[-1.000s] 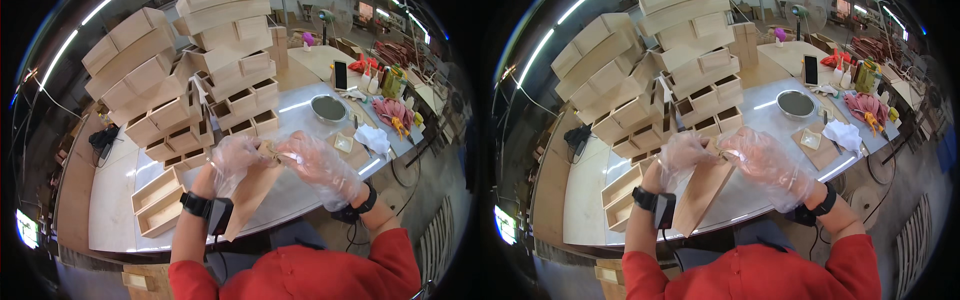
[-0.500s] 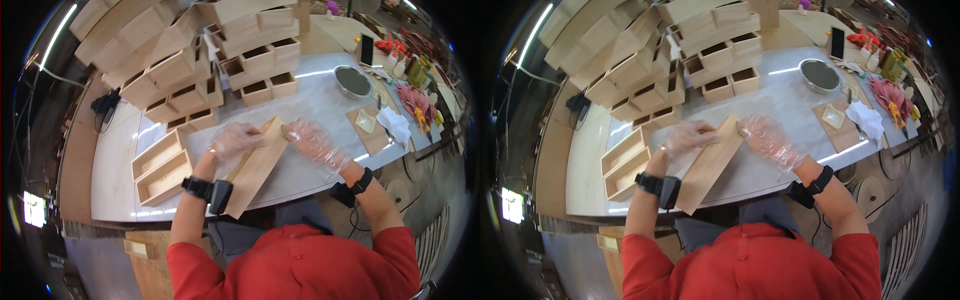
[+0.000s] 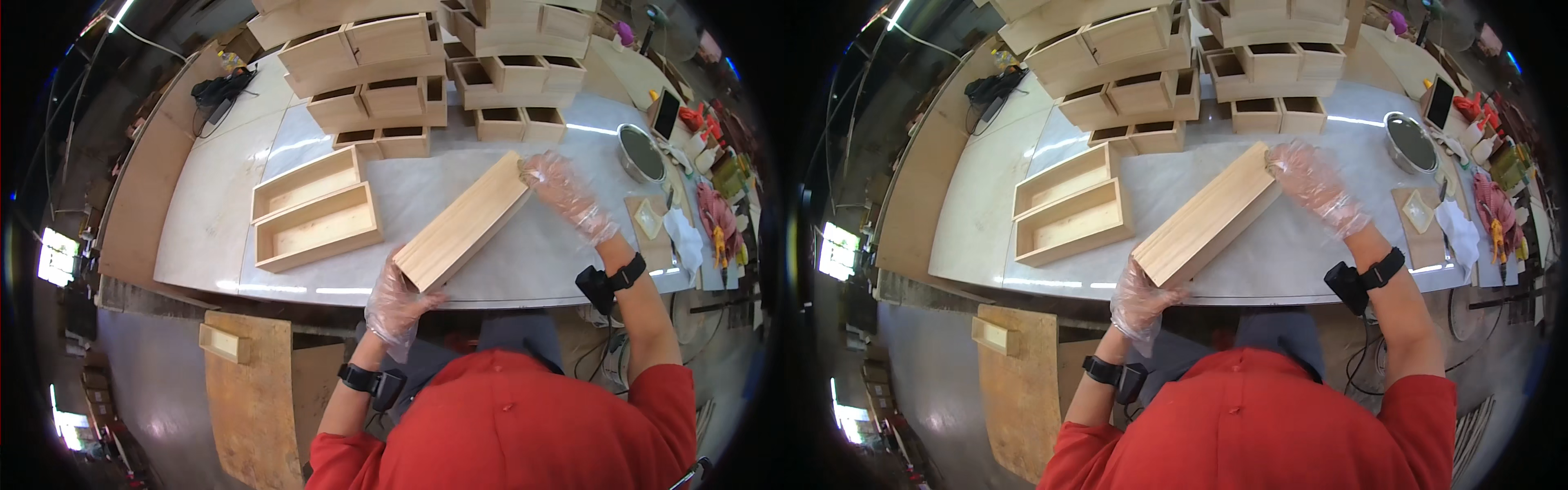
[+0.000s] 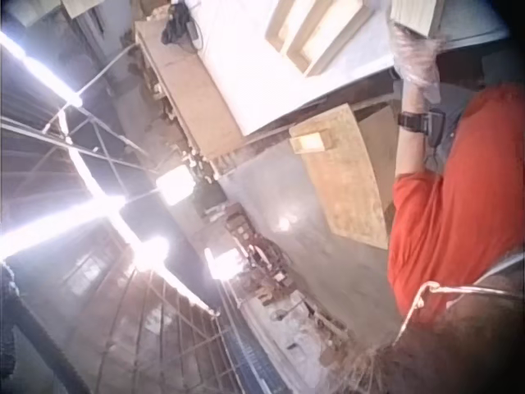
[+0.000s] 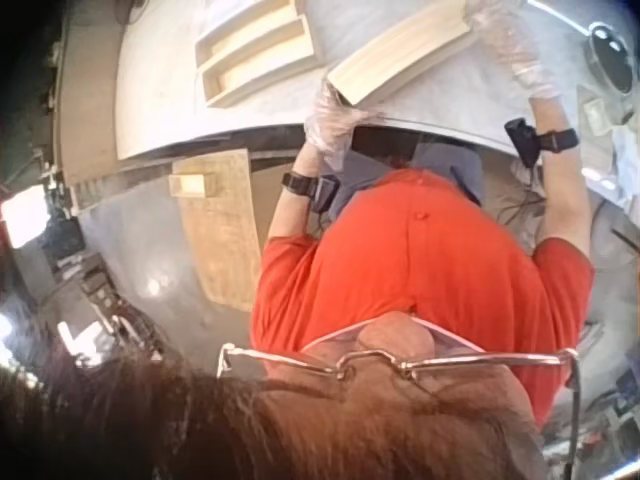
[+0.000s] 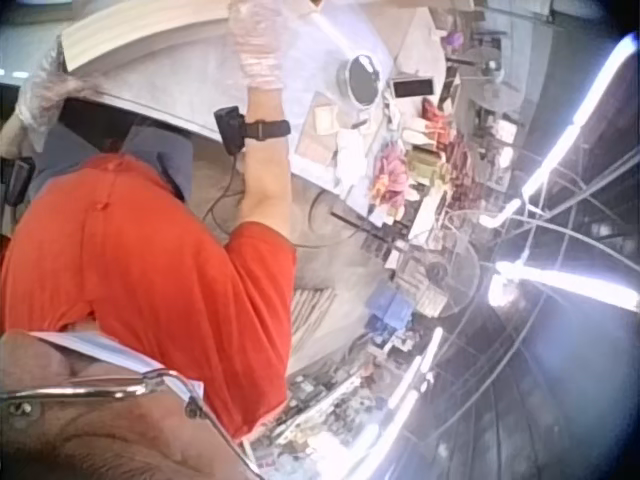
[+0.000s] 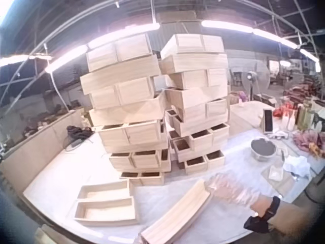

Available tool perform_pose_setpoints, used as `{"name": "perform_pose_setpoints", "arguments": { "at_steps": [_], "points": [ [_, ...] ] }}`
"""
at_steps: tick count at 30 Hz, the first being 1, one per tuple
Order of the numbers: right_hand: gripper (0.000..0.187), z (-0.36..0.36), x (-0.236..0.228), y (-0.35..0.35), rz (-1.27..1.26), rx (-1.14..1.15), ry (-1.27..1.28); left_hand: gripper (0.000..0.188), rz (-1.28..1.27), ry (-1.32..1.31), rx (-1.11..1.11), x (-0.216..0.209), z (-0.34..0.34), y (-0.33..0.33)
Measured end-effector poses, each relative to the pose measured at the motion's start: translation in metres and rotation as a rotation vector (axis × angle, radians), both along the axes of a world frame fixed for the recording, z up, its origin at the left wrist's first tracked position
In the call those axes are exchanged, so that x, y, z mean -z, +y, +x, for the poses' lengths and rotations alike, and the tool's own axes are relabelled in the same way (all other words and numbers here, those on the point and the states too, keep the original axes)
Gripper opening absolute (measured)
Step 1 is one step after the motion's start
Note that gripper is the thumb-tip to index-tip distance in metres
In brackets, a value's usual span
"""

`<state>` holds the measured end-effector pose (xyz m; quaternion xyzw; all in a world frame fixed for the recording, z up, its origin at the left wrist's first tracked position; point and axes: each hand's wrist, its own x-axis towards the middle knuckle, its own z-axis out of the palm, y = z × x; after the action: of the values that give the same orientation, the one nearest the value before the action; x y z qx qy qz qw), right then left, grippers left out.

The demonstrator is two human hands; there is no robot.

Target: Applying stain or oil finish to wooden box components using a small applicator pad in a manufacturing environment.

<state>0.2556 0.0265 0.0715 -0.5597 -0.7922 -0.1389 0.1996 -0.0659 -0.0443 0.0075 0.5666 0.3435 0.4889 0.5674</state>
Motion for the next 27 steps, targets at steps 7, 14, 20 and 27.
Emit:
{"name": "perform_pose_setpoints", "arguments": {
  "at_steps": [7, 14, 20, 27],
  "points": [
    [0.022, -0.13, -0.022, -0.077, -0.445, -0.435, 0.138, 0.071, -0.183, 0.077, -0.017, 0.009, 0.03, 0.003],
    [0.014, 0.009, -0.012, 0.001, -0.13, 0.104, 0.162, 0.069, -0.07, 0.253, -0.007, 0.0, 0.039, 0.005],
    [0.025, -0.108, -0.019, -0.058, -0.292, -0.465, 0.221, 0.066, -0.153, 0.012, 0.079, -0.007, 0.035, 0.001],
    [0.025, 0.086, 0.054, 0.024, -0.116, 0.094, -0.012, 0.065, -0.026, 0.177, 0.037, -0.001, 0.041, 0.004]
  ]
}}
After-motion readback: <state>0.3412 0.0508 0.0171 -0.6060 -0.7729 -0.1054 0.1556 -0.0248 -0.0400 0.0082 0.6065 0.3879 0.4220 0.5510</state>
